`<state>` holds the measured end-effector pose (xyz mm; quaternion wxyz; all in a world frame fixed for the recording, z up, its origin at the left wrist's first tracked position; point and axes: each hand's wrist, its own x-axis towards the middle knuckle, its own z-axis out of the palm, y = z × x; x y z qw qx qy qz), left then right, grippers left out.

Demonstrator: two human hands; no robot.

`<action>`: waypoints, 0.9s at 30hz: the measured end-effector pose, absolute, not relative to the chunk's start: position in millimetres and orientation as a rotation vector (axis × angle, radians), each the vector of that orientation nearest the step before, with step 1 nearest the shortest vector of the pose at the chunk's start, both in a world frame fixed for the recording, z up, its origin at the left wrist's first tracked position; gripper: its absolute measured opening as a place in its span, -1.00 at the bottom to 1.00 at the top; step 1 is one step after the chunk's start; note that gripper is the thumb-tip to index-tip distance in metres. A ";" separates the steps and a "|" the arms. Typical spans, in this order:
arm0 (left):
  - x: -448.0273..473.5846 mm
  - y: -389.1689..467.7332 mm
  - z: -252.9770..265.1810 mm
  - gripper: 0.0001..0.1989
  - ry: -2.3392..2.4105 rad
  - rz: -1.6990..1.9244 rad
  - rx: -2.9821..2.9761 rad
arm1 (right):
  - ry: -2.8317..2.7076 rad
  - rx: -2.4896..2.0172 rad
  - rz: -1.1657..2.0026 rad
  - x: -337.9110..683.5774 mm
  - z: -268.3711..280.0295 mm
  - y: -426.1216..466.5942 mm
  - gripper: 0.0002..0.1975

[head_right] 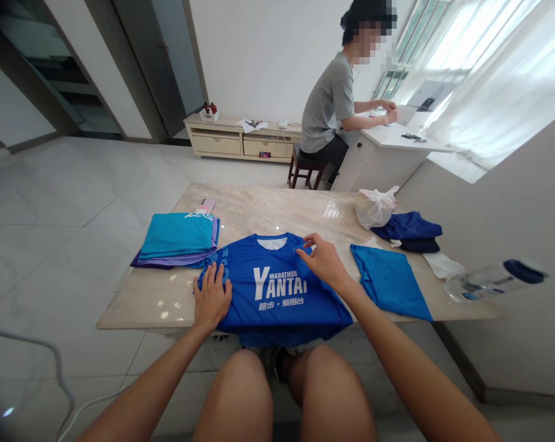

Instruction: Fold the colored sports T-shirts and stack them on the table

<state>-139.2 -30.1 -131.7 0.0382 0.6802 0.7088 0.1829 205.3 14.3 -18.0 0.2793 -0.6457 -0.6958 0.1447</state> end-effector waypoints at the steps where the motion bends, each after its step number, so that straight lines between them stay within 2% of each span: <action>1: -139.2 -30.3 -131.5 -0.38 2.174 0.558 2.090 | -1.825 -1.686 0.448 197.9 -19.1 11.8 -0.64; 3: -139.0 -30.5 -131.7 -0.38 2.178 0.555 2.100 | -1.790 -1.682 0.473 190.7 -32.1 6.7 -0.66; 6: -139.0 -30.3 -133.6 -0.38 2.187 0.556 2.114 | -1.986 -1.733 0.352 193.5 -73.5 -4.5 -0.63; 12: -142.3 -29.0 -137.0 -0.40 2.208 0.564 2.101 | -2.180 -1.835 0.129 199.1 -147.6 -30.5 -0.39; 18: -145.2 -31.1 -138.0 -0.42 2.422 0.632 1.931 | -2.092 -1.880 0.091 193.0 -151.6 -30.4 -0.39; 27: -143.8 -29.1 -130.4 -0.41 2.380 0.525 1.997 | -2.058 -1.884 0.110 185.5 -142.9 -31.9 -0.39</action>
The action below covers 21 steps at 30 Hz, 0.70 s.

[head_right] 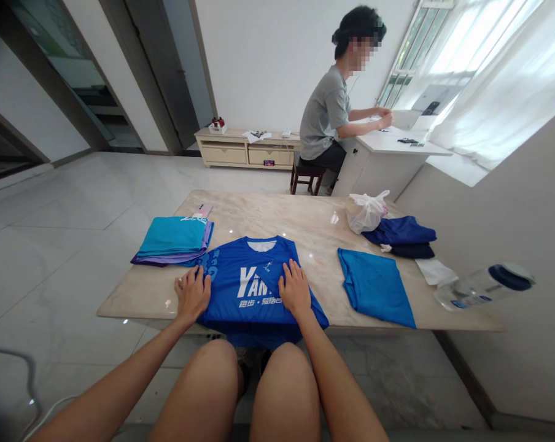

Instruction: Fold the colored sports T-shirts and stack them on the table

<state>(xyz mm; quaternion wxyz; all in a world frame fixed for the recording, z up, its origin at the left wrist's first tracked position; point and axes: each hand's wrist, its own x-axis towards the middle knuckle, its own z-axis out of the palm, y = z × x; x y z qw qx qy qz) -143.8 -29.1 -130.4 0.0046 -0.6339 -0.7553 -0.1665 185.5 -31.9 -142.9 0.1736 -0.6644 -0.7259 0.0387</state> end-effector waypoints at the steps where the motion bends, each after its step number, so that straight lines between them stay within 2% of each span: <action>1: -144.4 -28.7 -129.8 -0.42 -2.352 -0.525 -1.990 | -2.054 -1.883 0.114 185.0 -142.0 -32.2 -0.39; 8: -123.1 -36.8 -105.0 -0.38 -2.225 -0.566 -2.133 | -2.018 -1.857 0.137 185.1 -142.3 -30.7 -0.39; 12: -92.4 -57.0 -76.6 -0.41 -1.663 -0.565 -2.655 | -2.013 -1.851 0.131 185.5 -142.6 -30.5 -0.40; 14: -83.7 -60.0 -73.2 -0.43 -1.534 -0.599 -2.781 | -2.028 -1.859 0.137 185.5 -141.7 -30.7 -0.40; 17: -82.7 -48.5 -90.2 -0.41 -1.687 -0.611 -2.793 | -2.042 -1.878 0.141 185.9 -140.9 -30.4 -0.39; 21: -90.9 -29.2 -129.5 -0.37 -1.781 -0.411 -2.808 | -2.059 -1.882 0.124 187.1 -144.3 -29.5 -0.39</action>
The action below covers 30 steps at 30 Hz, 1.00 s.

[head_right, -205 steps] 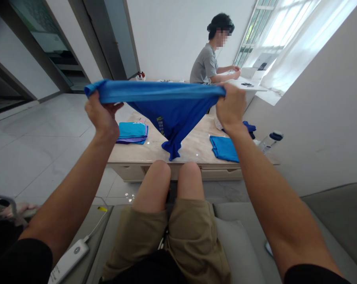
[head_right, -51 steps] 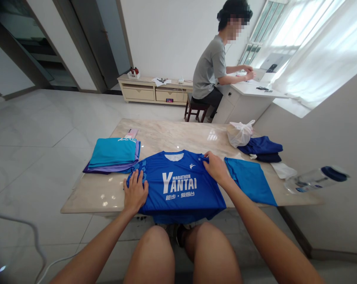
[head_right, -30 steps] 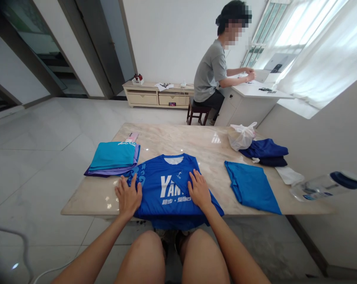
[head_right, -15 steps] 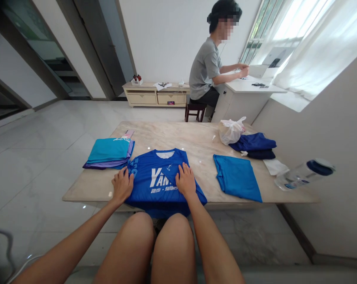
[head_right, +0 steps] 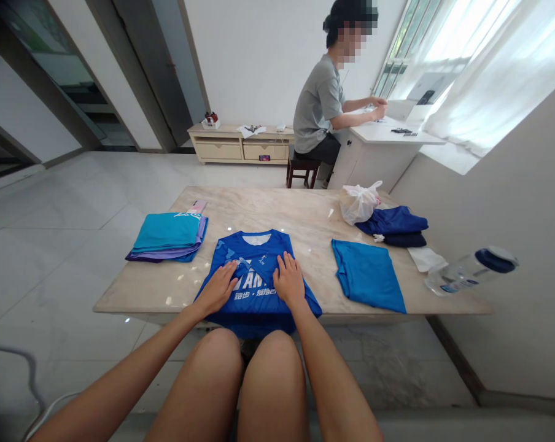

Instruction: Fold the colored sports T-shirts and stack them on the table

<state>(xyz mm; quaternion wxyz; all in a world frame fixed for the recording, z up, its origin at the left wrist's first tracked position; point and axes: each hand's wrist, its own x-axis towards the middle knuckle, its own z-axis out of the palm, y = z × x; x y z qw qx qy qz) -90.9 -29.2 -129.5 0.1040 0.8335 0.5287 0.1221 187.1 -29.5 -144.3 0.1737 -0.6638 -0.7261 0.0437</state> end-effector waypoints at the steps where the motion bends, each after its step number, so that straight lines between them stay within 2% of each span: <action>1: -92.5 -27.9 -136.5 -0.37 1.566 0.338 2.476 | -2.071 -1.880 0.123 187.3 -145.6 -29.8 -0.38; 5: -96.9 -31.5 -141.3 -0.37 1.525 0.272 2.495 | -2.140 -1.903 0.153 188.7 -145.6 -35.1 -0.36; 8: -102.3 -30.2 -126.6 -0.49 1.452 0.306 2.487 | -2.194 -1.956 0.233 193.4 -133.3 -41.6 -0.38; 15: -115.1 -6.0 -94.8 -0.77 1.911 0.411 2.030 | -1.952 -2.200 0.375 215.6 -87.9 -37.3 -0.70; 17: -114.5 2.2 -92.7 -0.73 1.965 0.397 1.965 | -1.819 -2.297 0.455 220.4 -84.3 -28.4 -0.68; 21: -109.0 25.1 -89.5 -0.52 2.041 0.286 1.823 | -1.590 -2.379 0.579 225.4 -88.0 -2.3 -0.41; 23: -106.3 40.0 -88.0 -0.44 2.071 0.170 1.743 | -1.571 -2.382 0.646 226.4 -90.1 13.9 -0.35; 25: -105.0 56.2 -88.7 -0.46 2.047 0.077 1.742 | -1.654 -2.367 0.711 227.5 -91.2 31.4 -0.44; 28: -105.3 83.3 -95.0 -0.62 1.904 0.004 1.829 | -1.821 -2.317 0.785 230.8 -92.0 59.3 -0.66; 30: -105.2 105.7 -97.7 -0.69 1.838 0.000 1.868 | -1.863 -2.290 0.784 234.0 -90.9 79.6 -0.74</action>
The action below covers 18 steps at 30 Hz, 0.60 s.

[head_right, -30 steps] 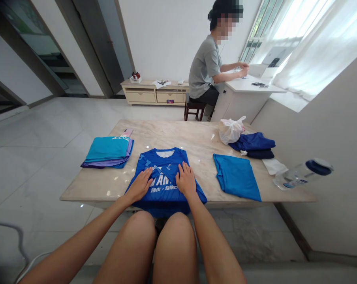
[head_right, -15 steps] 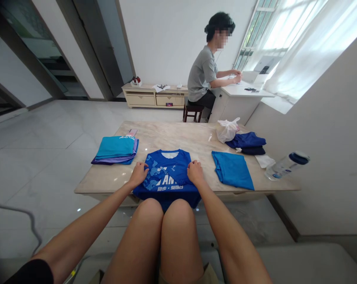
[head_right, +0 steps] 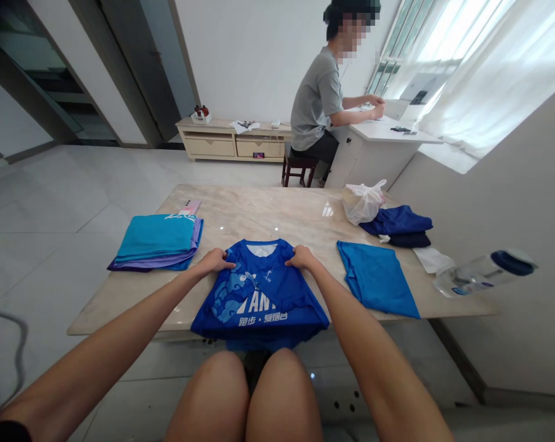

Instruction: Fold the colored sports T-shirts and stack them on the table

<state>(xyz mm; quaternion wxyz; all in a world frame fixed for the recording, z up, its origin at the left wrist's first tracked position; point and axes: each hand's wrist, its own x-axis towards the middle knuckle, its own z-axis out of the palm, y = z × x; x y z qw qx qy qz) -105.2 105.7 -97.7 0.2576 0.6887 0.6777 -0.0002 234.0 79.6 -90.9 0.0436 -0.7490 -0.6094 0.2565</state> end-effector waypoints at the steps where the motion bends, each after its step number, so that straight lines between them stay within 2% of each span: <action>1: -104.5 118.6 -96.3 -0.71 1.835 0.018 1.880 | -1.852 -2.273 0.747 235.5 -88.5 90.4 -0.77; 4: -99.0 162.5 -73.0 -0.76 1.924 0.255 1.932 | -1.729 -2.151 0.474 238.3 -68.1 125.6 -0.86; 6: -94.0 190.8 -42.6 -0.82 1.980 0.632 2.002 | -1.602 -1.968 0.210 239.4 -43.0 149.6 -0.91; 8: -90.5 211.1 -9.5 -0.84 1.975 1.065 2.064 | -1.518 -1.716 0.009 242.2 -15.3 169.8 -0.90; 11: -92.0 211.8 21.0 -0.79 1.799 1.428 2.198 | -1.519 -1.439 -0.134 252.5 10.0 179.2 -0.86; 14: -101.2 173.2 9.4 -0.87 1.681 1.424 2.297 | -1.594 -1.399 -0.180 266.6 -3.2 151.1 -0.83; 16: -109.4 136.9 -18.0 -0.91 1.660 1.188 2.353 | -1.707 -1.524 -0.112 274.5 -30.3 115.4 -0.82; 18: -118.1 101.8 -49.3 -0.81 1.698 0.839 2.378 | -1.895 -1.675 0.045 278.9 -61.5 73.5 -0.77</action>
